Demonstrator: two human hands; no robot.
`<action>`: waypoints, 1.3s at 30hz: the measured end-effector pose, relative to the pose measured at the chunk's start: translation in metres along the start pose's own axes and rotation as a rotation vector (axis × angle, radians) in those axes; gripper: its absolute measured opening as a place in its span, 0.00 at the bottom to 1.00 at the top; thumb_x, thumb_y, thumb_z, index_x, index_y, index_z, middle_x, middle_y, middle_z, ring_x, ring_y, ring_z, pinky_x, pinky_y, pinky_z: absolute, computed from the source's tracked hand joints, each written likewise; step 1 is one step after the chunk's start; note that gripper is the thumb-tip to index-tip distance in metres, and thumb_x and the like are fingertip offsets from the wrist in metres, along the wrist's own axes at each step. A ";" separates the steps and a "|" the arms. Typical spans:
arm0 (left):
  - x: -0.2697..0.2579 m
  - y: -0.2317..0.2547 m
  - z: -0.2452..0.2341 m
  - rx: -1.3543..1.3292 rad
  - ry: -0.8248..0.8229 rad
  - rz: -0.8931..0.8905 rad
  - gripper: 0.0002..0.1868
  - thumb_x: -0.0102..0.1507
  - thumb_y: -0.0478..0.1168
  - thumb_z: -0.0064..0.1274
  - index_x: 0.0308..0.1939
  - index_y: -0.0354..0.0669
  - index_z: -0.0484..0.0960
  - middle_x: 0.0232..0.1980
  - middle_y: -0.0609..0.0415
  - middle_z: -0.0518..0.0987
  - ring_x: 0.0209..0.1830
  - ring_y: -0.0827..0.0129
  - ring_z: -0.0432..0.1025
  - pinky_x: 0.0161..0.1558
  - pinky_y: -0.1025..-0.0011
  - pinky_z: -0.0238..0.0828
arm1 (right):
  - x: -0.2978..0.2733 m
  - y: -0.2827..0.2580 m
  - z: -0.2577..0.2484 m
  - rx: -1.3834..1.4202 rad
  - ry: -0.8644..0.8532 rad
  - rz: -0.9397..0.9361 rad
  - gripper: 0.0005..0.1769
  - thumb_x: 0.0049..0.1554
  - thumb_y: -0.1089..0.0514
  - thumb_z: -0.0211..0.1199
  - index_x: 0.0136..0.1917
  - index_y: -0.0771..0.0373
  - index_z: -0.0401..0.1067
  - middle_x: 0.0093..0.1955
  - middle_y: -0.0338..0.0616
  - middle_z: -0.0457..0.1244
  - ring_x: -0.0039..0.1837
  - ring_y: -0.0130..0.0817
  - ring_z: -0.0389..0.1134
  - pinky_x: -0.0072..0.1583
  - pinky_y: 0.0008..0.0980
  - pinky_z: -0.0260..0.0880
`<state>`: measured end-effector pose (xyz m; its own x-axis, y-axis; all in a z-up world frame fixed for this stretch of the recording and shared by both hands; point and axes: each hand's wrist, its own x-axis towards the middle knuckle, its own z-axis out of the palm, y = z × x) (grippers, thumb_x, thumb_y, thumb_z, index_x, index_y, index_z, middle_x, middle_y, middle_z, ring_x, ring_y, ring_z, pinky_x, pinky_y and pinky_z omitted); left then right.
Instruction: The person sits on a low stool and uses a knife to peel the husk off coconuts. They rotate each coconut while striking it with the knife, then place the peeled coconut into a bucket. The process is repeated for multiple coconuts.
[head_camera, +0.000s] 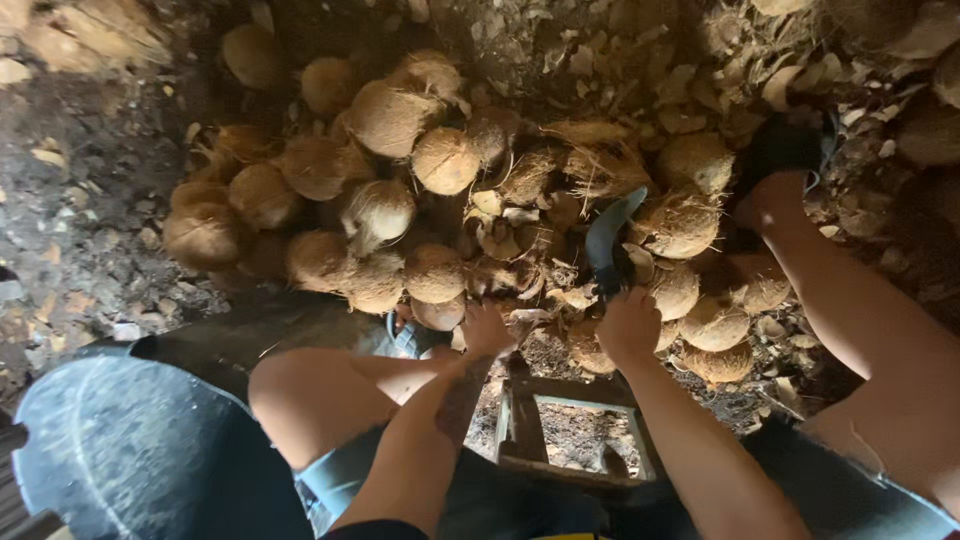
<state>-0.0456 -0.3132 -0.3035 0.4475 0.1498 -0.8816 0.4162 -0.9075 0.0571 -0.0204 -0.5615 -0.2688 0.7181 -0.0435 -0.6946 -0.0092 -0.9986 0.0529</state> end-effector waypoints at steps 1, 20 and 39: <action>0.000 -0.002 0.007 -0.005 0.022 0.024 0.55 0.56 0.56 0.65 0.77 0.35 0.53 0.74 0.32 0.61 0.78 0.37 0.57 0.72 0.41 0.59 | 0.000 0.000 -0.004 0.128 -0.014 0.046 0.34 0.64 0.44 0.56 0.69 0.76 0.67 0.62 0.64 0.61 0.63 0.60 0.68 0.62 0.52 0.72; -0.006 -0.003 0.029 -0.392 0.315 0.108 0.54 0.52 0.61 0.69 0.76 0.59 0.56 0.65 0.43 0.77 0.63 0.39 0.75 0.62 0.41 0.73 | -0.117 0.025 -0.151 1.310 -0.069 0.239 0.24 0.54 0.58 0.71 0.62 0.65 0.70 0.35 0.59 0.69 0.30 0.46 0.70 0.32 0.43 0.75; -0.183 0.080 -0.175 -0.880 0.055 0.309 0.79 0.43 0.50 0.87 0.85 0.46 0.43 0.84 0.31 0.50 0.81 0.29 0.51 0.69 0.24 0.55 | -0.077 0.005 -0.121 1.864 -0.072 -0.127 0.36 0.50 0.64 0.81 0.63 0.68 0.61 0.44 0.57 0.63 0.37 0.54 0.71 0.38 0.62 0.83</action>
<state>0.0443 -0.3443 -0.0556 0.6655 -0.0098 -0.7463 0.7124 -0.2900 0.6391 0.0088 -0.5594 -0.1279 0.7487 0.0729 -0.6589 -0.6519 0.2610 -0.7119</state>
